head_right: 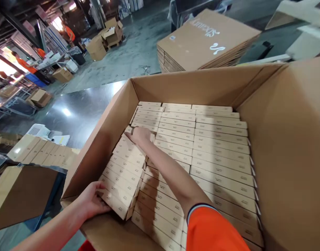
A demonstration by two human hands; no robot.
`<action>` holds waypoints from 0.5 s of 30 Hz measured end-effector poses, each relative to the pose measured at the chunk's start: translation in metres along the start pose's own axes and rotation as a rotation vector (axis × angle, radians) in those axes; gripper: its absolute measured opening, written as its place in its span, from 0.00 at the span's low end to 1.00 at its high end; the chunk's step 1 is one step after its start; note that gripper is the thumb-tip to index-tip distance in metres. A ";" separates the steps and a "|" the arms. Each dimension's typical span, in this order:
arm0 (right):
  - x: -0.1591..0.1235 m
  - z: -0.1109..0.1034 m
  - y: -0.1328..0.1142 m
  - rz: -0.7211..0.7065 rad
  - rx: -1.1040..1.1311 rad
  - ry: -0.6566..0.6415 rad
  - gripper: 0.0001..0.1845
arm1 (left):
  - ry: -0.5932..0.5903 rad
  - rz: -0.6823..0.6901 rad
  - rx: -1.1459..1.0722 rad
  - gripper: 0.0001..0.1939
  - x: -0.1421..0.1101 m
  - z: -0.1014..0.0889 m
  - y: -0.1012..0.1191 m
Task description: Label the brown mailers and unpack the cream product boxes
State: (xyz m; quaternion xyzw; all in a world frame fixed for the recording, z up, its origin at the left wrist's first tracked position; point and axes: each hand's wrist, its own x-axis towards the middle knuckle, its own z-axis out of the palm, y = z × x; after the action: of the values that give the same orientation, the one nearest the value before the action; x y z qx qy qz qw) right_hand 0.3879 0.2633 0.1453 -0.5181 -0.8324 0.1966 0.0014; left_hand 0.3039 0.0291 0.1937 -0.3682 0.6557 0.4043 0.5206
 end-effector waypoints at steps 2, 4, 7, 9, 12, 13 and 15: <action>0.000 -0.013 -0.003 -0.010 0.006 -0.005 0.38 | -0.035 0.041 0.075 0.15 -0.011 -0.003 0.000; 0.001 -0.027 -0.006 -0.014 0.023 -0.009 0.36 | -0.062 0.087 0.112 0.13 -0.028 -0.009 0.000; 0.001 -0.048 -0.005 -0.009 0.053 0.024 0.36 | -0.124 0.183 0.114 0.13 -0.062 -0.024 -0.002; 0.000 -0.060 0.003 0.022 0.092 0.040 0.36 | -0.209 0.286 0.113 0.16 -0.081 -0.034 -0.006; 0.002 -0.072 0.025 0.121 0.231 0.077 0.35 | -0.375 0.538 0.129 0.28 -0.095 -0.048 -0.018; 0.003 -0.073 0.034 0.153 0.300 0.104 0.34 | -0.421 0.614 0.151 0.32 -0.098 -0.050 -0.023; 0.003 -0.074 0.052 0.211 0.453 0.162 0.33 | -0.482 0.774 0.215 0.36 -0.101 -0.049 -0.037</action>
State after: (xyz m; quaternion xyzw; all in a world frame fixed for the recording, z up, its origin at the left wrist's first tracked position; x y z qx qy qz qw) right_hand 0.4464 0.3104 0.1960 -0.6028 -0.7056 0.3348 0.1632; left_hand 0.3369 -0.0244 0.2937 0.0639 0.6434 0.5724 0.5042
